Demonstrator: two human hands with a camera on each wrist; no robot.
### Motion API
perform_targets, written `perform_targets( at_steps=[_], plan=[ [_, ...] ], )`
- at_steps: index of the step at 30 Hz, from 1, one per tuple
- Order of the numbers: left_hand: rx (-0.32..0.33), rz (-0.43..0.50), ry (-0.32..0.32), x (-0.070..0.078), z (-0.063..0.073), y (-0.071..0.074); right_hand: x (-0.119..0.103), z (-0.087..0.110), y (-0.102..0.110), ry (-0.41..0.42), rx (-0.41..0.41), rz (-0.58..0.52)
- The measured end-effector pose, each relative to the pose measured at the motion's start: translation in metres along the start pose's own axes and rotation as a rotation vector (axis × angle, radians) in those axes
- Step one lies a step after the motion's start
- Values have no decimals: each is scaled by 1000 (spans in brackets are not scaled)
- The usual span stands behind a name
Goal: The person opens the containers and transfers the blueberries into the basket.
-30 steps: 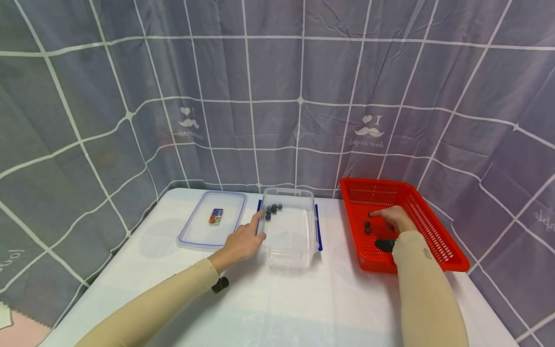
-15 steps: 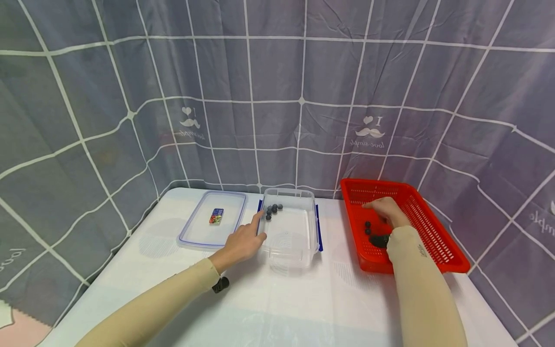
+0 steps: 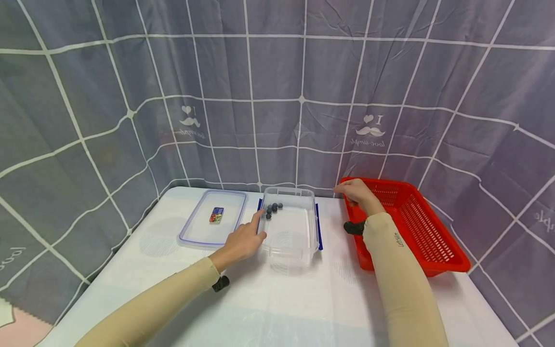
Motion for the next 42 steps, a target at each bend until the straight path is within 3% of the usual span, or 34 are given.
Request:
perform_targets(
  at_steps=[10, 25, 42],
  plan=[
    [4, 2, 7, -4, -1, 0, -37, -23, -47, 33, -76, -68],
    [-1, 7, -1, -3, -1, 0, -63, -45, -108, 61, -158, -190],
    [-35, 13, 15, 0, -2, -2, -50, -65, -157, -4, -208, -214]
  ],
)
Point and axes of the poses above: each hand's wrist, its own z-axis away from the middle knuckle, its own y-axis out of the back of the hand, x = y × z, the point moved 9 cm from there along -z, towards the middle knuckle, and after that the axes turned 7 degrees about -x, right-handed, at the moved point
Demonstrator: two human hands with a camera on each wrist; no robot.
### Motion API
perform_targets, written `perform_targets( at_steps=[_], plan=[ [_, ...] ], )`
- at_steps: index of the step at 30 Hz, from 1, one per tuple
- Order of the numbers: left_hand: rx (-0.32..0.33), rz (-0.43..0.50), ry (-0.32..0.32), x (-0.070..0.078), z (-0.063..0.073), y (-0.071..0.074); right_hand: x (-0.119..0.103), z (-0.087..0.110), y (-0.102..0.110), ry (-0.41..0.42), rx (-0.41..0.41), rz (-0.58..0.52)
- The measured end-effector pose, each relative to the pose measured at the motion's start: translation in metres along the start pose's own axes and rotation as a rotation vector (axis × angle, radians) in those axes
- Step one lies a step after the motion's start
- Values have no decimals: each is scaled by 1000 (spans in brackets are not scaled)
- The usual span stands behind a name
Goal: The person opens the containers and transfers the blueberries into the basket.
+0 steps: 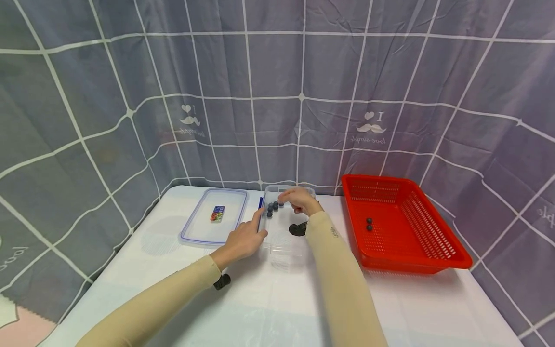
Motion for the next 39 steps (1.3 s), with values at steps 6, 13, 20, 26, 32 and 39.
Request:
perform_targets(
  at_steps=[6, 13, 20, 26, 32, 39],
  plan=[
    [10, -19, 6, -1, -1, 0, 12, -10, -10, -23, -11, -2],
    [6, -9, 3, 0, -1, 0, 21, -18, -16, -49, -2, 14],
    [8, -16, 5, -2, -3, -1, 27, -23, -21, -95, 25, 31],
    [10, -15, 4, -2, -1, 0, 28, -25, -26, -109, 35, 57],
    [9, -21, 6, -2, 0, 0, 28, -25, -29, -110, 32, 58],
    [10, -19, 8, -2, -1, -1, 33, -24, -29, -108, 42, 85]
  ],
)
Point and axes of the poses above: each hand's wrist, its own z-axis away from the middle knuckle, its own y-axis out of the back of the hand, x = y × z, the point moved 9 cm from there along -z, towards the middle knuckle, and after that the axes turned 7 degrees about -x, right-handed, at the moved point
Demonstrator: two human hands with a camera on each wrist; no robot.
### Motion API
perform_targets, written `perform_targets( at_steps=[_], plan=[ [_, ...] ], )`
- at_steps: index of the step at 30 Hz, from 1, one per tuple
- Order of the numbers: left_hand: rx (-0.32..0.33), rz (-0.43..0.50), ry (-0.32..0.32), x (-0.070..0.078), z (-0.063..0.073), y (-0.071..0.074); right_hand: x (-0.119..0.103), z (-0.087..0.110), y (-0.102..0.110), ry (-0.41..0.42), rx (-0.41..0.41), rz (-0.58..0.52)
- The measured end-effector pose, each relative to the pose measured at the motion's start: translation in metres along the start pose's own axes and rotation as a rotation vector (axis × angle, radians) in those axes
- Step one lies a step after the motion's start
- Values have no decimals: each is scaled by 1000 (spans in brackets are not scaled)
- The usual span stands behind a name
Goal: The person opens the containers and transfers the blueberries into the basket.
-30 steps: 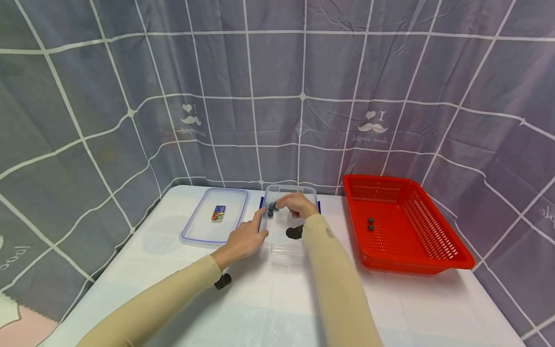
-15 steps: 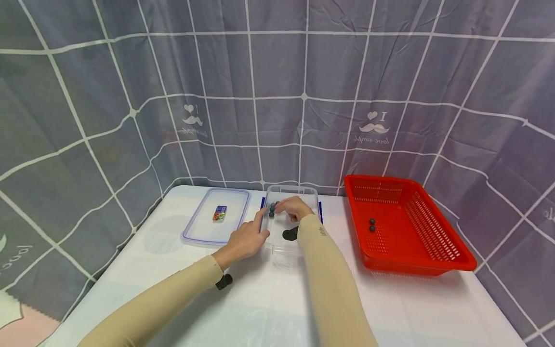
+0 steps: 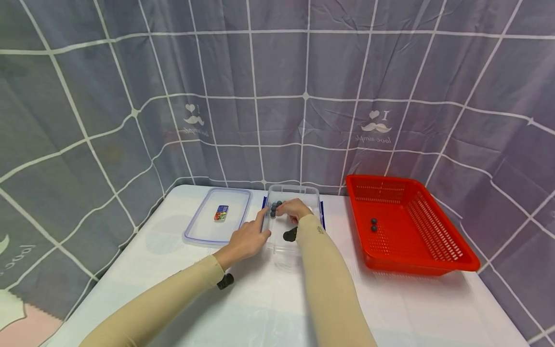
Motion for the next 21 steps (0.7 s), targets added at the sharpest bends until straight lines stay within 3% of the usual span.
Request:
perform_targets(
  at_steps=[21],
  plan=[
    [14, 7, 0, 1, 0, 0, 0, -5, -6, -6, 22, 11]
  ],
)
Point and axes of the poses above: each hand's wrist, its own z-axis away from the middle knuckle, its own y-axis out of the back of the hand, x = y × z, the point moved 9 cm from there along -z, towards the middle knuckle, and after that the axes turned 7 degrees about -x, right-handed, at the moved point
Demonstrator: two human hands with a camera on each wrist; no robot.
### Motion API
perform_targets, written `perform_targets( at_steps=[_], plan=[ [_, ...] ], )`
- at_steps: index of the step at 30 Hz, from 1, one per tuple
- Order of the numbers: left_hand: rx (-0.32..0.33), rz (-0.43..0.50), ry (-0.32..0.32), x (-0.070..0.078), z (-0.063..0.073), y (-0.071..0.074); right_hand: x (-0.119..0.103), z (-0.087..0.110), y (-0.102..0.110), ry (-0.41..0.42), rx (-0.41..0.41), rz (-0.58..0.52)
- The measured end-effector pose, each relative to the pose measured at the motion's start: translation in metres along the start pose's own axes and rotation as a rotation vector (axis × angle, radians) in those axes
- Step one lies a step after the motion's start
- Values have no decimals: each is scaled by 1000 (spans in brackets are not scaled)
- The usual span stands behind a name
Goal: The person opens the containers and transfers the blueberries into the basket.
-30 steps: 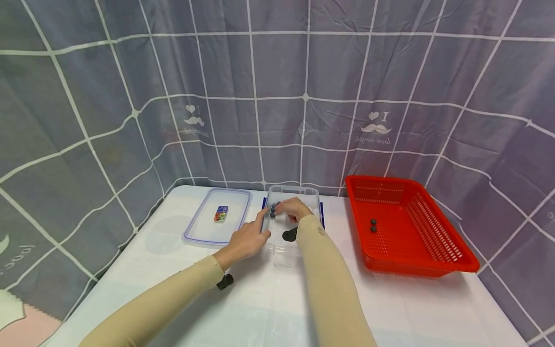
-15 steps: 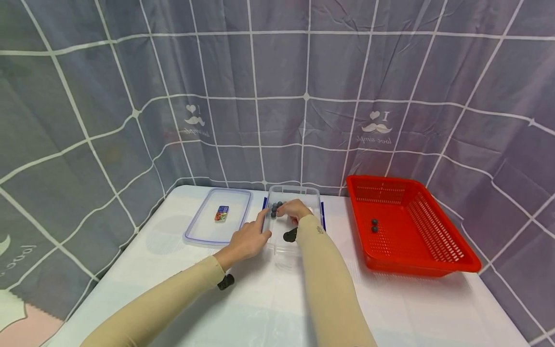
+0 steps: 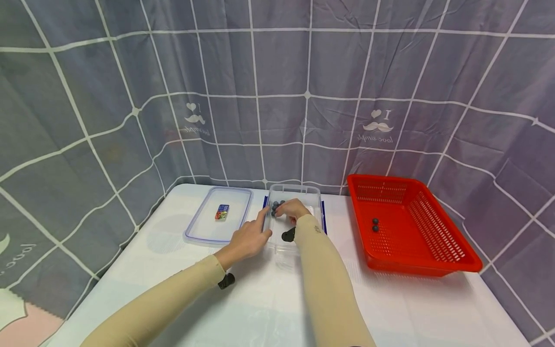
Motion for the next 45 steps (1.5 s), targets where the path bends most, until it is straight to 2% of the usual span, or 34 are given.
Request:
perform_targets(
  at_steps=[21, 34, 45],
  plan=[
    [3, -3, -2, 2, 1, 2, -3, 1, 1, 12, 40, 45],
    [2, -17, -9, 2, 2, -1, 1, 4, 5, 8, -5, 49],
    [18, -20, -1, 1, 2, 4, -13, 6, 17, 29, -20, 5]
  ],
)
Point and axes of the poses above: each hand's wrist, its own z-axis away from the middle knuckle, its own y-axis out of the back of the hand, x = y × z, the point moved 9 cm from there along -z, towards the middle knuckle, and after that the axes turned 7 degrees about -x, right-handed, at the moved point
